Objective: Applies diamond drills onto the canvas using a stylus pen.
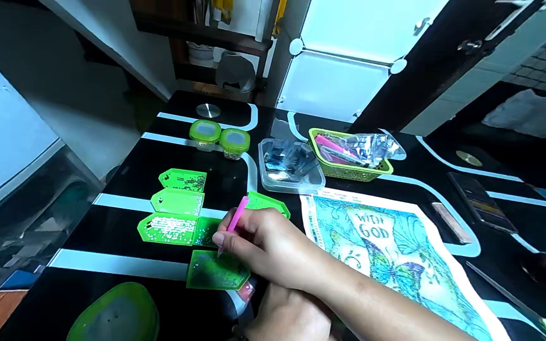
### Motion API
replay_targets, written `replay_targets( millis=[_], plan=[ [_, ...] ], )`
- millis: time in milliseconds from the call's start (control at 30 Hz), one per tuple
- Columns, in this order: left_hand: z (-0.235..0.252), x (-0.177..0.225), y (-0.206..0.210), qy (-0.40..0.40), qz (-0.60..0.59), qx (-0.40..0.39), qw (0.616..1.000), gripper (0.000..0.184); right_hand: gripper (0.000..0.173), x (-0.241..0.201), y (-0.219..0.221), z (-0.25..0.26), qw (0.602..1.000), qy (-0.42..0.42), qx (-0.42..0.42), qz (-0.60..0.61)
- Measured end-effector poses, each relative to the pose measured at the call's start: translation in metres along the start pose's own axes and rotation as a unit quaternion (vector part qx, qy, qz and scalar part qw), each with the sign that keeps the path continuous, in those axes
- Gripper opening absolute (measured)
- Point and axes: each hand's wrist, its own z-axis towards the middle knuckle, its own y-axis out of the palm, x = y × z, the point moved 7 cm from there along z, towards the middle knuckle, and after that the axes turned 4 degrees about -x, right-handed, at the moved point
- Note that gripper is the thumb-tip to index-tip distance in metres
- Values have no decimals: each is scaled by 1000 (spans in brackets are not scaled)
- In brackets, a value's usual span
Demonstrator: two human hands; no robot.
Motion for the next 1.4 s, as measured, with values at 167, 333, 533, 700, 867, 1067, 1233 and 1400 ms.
replay_targets(
  millis=[167,333,533,700,867,1067,1233,1400],
  plan=[
    [-1,1,2,8,-4,-1,1000,27,26,5,5,0,997,-1,10,-73],
    [0,2,2,8,-6,-8,1000,27,26,12,5,-3,998,-2,24,-58],
    [0,1,4,14,5,11,1000,26,26,12,4,-3,997,-12,31,-63],
    [0,1,4,17,6,11,1000,25,25,12,5,-2,998,-4,26,-62],
    [-1,1,4,15,13,18,1000,24,26,10,5,-2,998,-14,32,-60],
    [-1,1,4,19,22,24,999,24,26,11,6,-1,998,-1,21,-66],
    [0,1,5,17,15,10,1000,25,26,13,6,-2,998,-8,26,-64],
    [1,3,5,19,16,12,1000,24,26,14,4,-3,998,-10,33,-55]
  ],
)
